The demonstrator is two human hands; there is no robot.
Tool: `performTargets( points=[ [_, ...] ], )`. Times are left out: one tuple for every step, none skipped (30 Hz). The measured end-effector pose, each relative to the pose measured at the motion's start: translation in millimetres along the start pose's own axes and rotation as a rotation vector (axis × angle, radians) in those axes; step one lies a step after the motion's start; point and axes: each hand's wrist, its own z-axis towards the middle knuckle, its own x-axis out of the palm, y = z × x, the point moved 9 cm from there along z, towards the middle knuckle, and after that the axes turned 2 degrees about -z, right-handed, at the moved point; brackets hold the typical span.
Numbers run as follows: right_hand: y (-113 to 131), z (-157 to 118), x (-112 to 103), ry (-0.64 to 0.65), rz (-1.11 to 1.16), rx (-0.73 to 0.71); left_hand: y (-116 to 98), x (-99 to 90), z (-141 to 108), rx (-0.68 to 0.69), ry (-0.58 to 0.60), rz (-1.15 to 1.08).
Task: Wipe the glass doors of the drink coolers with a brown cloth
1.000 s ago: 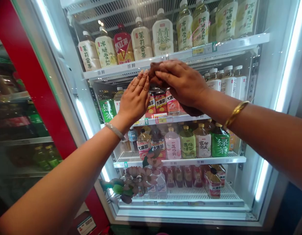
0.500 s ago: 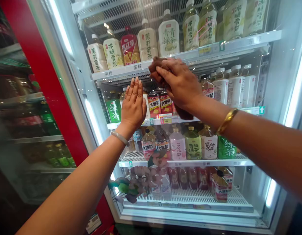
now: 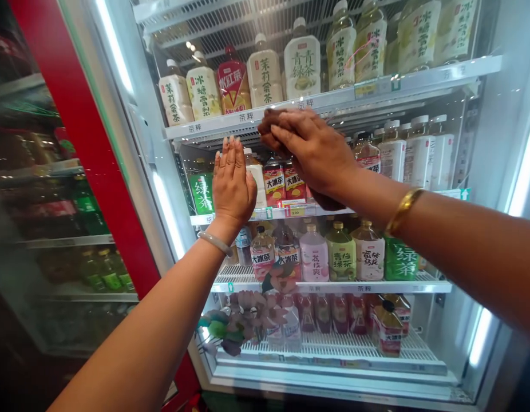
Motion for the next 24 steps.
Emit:
performTargets(
  points=[
    [0.2,4.6,4.7,-0.027,-0.008,0.073,1.1,-0.6,-0.1,0.0,-0.009,-0.022],
    [6.4,7.2,12.3,-0.035,-0.005,0.114,2.8,-1.3,-0.5,-0.001,-0.019,-0.046],
    [17.5,7.6,21.5,-0.024,0.009,0.119,4.9,-2.4,-1.3,-0.003,-0.029,-0.068],
    [31.5,5.6,30.7,0.003,0.03,0.096,7.4,-3.6,-2.3,-0.007,-0.036,-0.087],
    [46.4,1.2,37.9,0.037,0.055,0.048,9.6,-4.9,-3.8,-0.012,-0.04,-0.101],
    [60.4,-5.3,42.0,0.074,0.079,-0.021,11.3,-6.0,-5.5,-0.015,-0.041,-0.108],
    [71.7,-13.3,42.8,0.112,0.098,-0.104,12.1,-6.7,-7.3,-0.014,-0.035,-0.108],
    [79.3,-21.8,40.2,0.143,0.111,-0.194,12.2,-6.8,-9.3,-0.011,-0.023,-0.104],
    [82.3,-29.2,34.9,0.164,0.116,-0.28,11.6,-6.5,-11.1,-0.004,-0.008,-0.1],
    [79.8,-33.9,28.5,0.172,0.115,-0.339,10.7,-6.2,-12.7,0.003,0.004,-0.097],
    [72.3,-34.2,22.0,0.163,0.109,-0.354,9.8,-6.2,-13.8,0.01,0.01,-0.095],
    [60.8,-29.7,16.8,0.137,0.099,-0.318,9.4,-6.5,-14.5,0.015,0.008,-0.096],
    [47.6,-21.7,13.4,0.094,0.085,-0.238,9.3,-7.3,-14.7,0.019,-0.001,-0.1],
    [35.5,-12.5,12.8,0.041,0.071,-0.13,9.8,-8.1,-14.6,0.023,-0.011,-0.104],
    [27.5,-4.0,15.4,-0.011,0.059,-0.023,10.4,-8.9,-14.4,0.031,-0.02,-0.108],
    [26.1,2.5,21.2,-0.054,0.05,0.06,11.4,-9.5,-14.4,0.042,-0.024,-0.109],
    [31.1,7.0,29.9,-0.079,0.045,0.112,12.6,-10.4,-14.9,0.056,-0.027,-0.108],
    [41.7,9.1,39.7,-0.088,0.042,0.128,14.3,-11.8,-16.2,0.069,-0.028,-0.104],
    [55.1,8.7,49.6,-0.077,0.042,0.12,16.4,-13.8,-18.4,0.082,-0.027,-0.099],
    [68.0,5.7,57.6,-0.056,0.047,0.104,18.8,-16.3,-21.5,0.093,-0.022,-0.096],
    [79.9,0.8,62.4,-0.032,0.06,0.07,21.2,-18.9,-25.3,0.104,-0.01,-0.093],
    [89.1,-5.2,64.3,-0.002,0.082,0.021,23.4,-21.4,-29.5,0.118,0.008,-0.09],
    [95.7,-11.3,63.6,0.034,0.109,-0.045,25.0,-23.8,-33.9,0.137,0.032,-0.083],
    [99.5,-16.4,61.0,0.07,0.135,-0.121,26.0,-25.9,-38.1,0.161,0.057,-0.072]
  ],
)
